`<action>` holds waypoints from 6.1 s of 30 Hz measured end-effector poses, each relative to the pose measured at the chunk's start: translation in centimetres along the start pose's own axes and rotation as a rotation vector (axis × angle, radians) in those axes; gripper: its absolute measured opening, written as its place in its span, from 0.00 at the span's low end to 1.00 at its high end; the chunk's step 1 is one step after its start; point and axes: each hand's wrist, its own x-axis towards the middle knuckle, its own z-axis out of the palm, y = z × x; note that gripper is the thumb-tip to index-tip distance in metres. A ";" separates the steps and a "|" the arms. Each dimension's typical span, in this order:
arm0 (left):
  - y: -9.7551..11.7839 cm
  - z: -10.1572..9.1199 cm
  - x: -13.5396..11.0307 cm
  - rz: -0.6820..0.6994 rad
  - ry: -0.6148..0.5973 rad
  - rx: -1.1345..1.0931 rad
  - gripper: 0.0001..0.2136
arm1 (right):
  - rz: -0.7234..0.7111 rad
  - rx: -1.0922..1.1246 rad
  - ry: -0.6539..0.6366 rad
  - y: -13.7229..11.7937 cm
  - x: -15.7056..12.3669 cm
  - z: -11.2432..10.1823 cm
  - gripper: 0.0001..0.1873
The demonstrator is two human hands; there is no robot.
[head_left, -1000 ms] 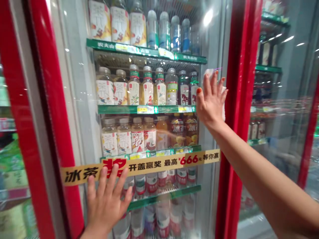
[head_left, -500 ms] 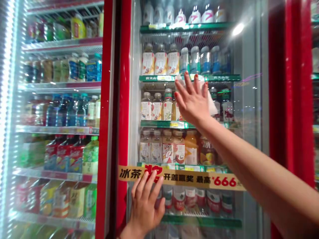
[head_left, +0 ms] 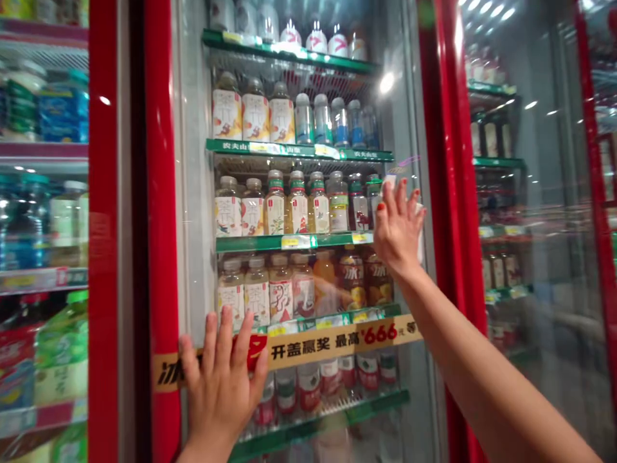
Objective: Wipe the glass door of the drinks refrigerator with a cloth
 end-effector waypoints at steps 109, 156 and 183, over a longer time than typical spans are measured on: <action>4.9 1.9 14.9 0.086 -0.196 -0.183 0.41 | -0.088 -0.070 -0.221 -4.4 -43.6 1.6 0.42; -2.5 0.6 9.9 0.092 0.115 -0.049 0.47 | -0.500 0.019 -0.100 -5.0 7.6 -0.3 0.49; -3.7 0.1 6.5 0.063 0.237 -0.108 0.41 | -1.067 0.143 -0.347 -15.4 2.4 2.6 0.35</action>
